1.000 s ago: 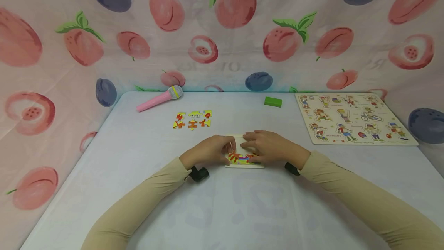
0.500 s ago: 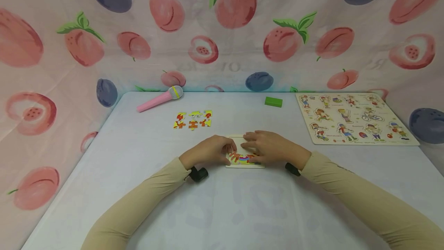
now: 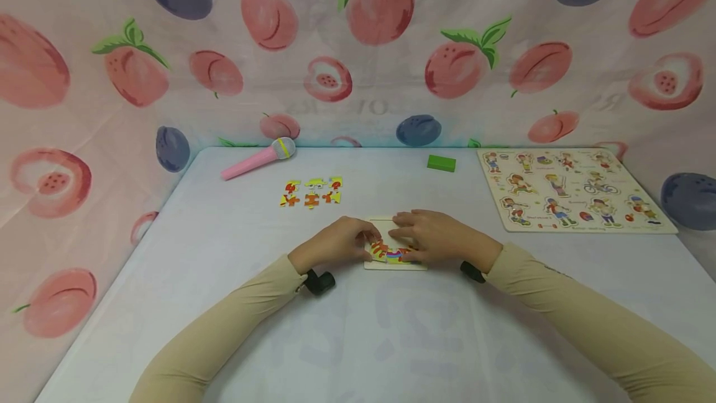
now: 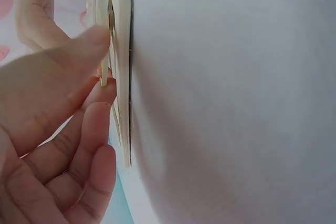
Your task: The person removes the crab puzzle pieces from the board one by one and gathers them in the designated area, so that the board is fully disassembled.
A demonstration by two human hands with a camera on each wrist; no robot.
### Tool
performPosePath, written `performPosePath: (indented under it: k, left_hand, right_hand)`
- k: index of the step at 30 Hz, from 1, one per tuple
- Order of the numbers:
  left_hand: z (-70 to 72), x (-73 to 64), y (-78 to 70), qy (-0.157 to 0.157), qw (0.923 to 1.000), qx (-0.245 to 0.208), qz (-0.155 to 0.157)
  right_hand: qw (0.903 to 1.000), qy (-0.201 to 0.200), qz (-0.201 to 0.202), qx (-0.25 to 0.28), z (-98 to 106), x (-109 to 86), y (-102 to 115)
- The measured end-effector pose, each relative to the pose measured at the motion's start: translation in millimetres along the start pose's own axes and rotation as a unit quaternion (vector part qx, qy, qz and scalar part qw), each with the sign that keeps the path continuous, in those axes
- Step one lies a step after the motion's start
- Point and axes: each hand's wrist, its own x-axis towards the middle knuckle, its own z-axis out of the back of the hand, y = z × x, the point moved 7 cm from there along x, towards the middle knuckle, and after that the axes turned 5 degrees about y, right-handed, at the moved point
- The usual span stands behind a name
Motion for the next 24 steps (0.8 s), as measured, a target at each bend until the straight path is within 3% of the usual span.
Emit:
performPosePath:
  k: [7,16,20,24]
  left_hand:
    - [2.9,0.5,1.9,-0.013,0.9999,0.000,-0.001]
    - [3.0,1.3,1.6,-0.013,0.9991,0.039,0.008]
    - [2.9,1.4,1.2,-0.011,0.9994,0.031,0.006]
    - [3.7,1.0,3.2,-0.011,0.9999,-0.011,0.007]
  right_hand:
    - [1.0000,0.004,-0.004,-0.003,-1.8,1.3,-1.1]
    - [0.9999,0.009,-0.005,0.006,-2.4,1.0,-1.4]
    - [1.0000,0.006,-0.003,0.002,-1.2,0.6,-0.7]
    - [1.0000,0.003,0.000,0.001,-0.8,0.3,-0.4]
